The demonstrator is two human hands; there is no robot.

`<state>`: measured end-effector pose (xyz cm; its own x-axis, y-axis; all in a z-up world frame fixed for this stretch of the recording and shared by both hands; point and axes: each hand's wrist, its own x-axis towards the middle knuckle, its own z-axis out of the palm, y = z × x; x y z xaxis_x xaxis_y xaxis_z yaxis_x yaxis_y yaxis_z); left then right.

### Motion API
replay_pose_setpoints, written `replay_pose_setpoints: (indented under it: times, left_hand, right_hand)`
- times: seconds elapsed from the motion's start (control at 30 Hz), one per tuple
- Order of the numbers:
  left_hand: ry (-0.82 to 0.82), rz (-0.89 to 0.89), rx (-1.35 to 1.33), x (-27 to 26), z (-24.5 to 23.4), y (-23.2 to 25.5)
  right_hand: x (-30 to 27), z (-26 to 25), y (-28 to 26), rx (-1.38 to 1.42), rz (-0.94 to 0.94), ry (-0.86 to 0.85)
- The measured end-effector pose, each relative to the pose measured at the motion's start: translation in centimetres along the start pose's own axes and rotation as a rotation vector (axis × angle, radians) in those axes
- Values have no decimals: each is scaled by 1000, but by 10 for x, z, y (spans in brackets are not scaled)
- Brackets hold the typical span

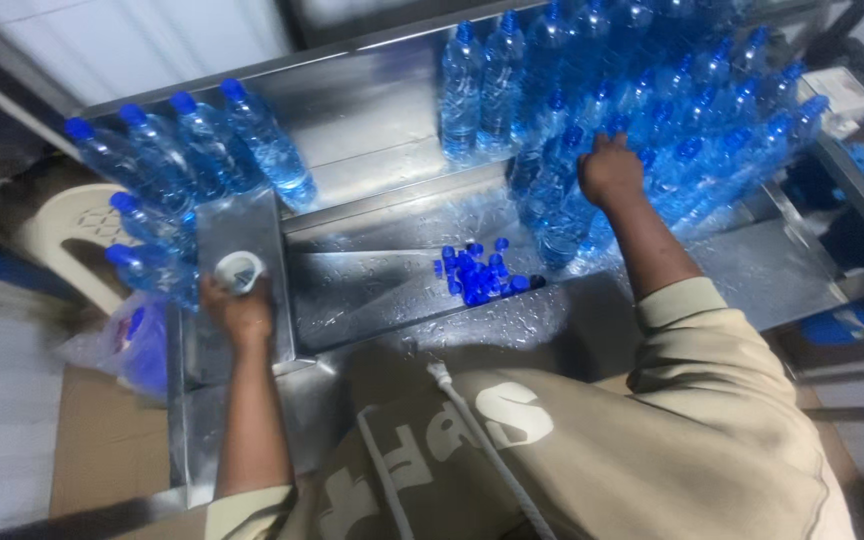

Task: The person repeatedly picks up clear plastic water bottles from a metal tray and screws blue caps onto them by hand. The capped bottles are then placed upright on a metal shelf to the left.

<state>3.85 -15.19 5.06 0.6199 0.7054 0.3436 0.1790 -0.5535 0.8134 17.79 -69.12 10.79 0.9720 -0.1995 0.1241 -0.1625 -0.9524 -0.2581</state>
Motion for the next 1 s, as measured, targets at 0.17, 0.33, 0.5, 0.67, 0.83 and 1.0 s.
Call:
replay_pose_setpoints:
  times: [0.17,0.33,0.5,0.67,0.83,1.0]
  left_hand:
    - [-116,-42,115,-11,20,7]
    - [-205,20,-78,-39,34,15]
    - [-368,62,-266,-77,66,13]
    - [-1119,-740,-749,-120,76,16]
    - [-784,-786,-1194,-77,20,18]
    - [-479,-206,-831,-79,-18,-3]
  right_hand:
    - [6,8,10,-105,-266,-19]
    - [-23,23,9,-105,-379,-63]
    - [-68,17,-30,-155,-623,-137]
    - [-76,-46,-68,537,-965,253]
    - [-90,-2,-120,955,-829,60]
    - [-102,37,-162,1033,-423,-386]
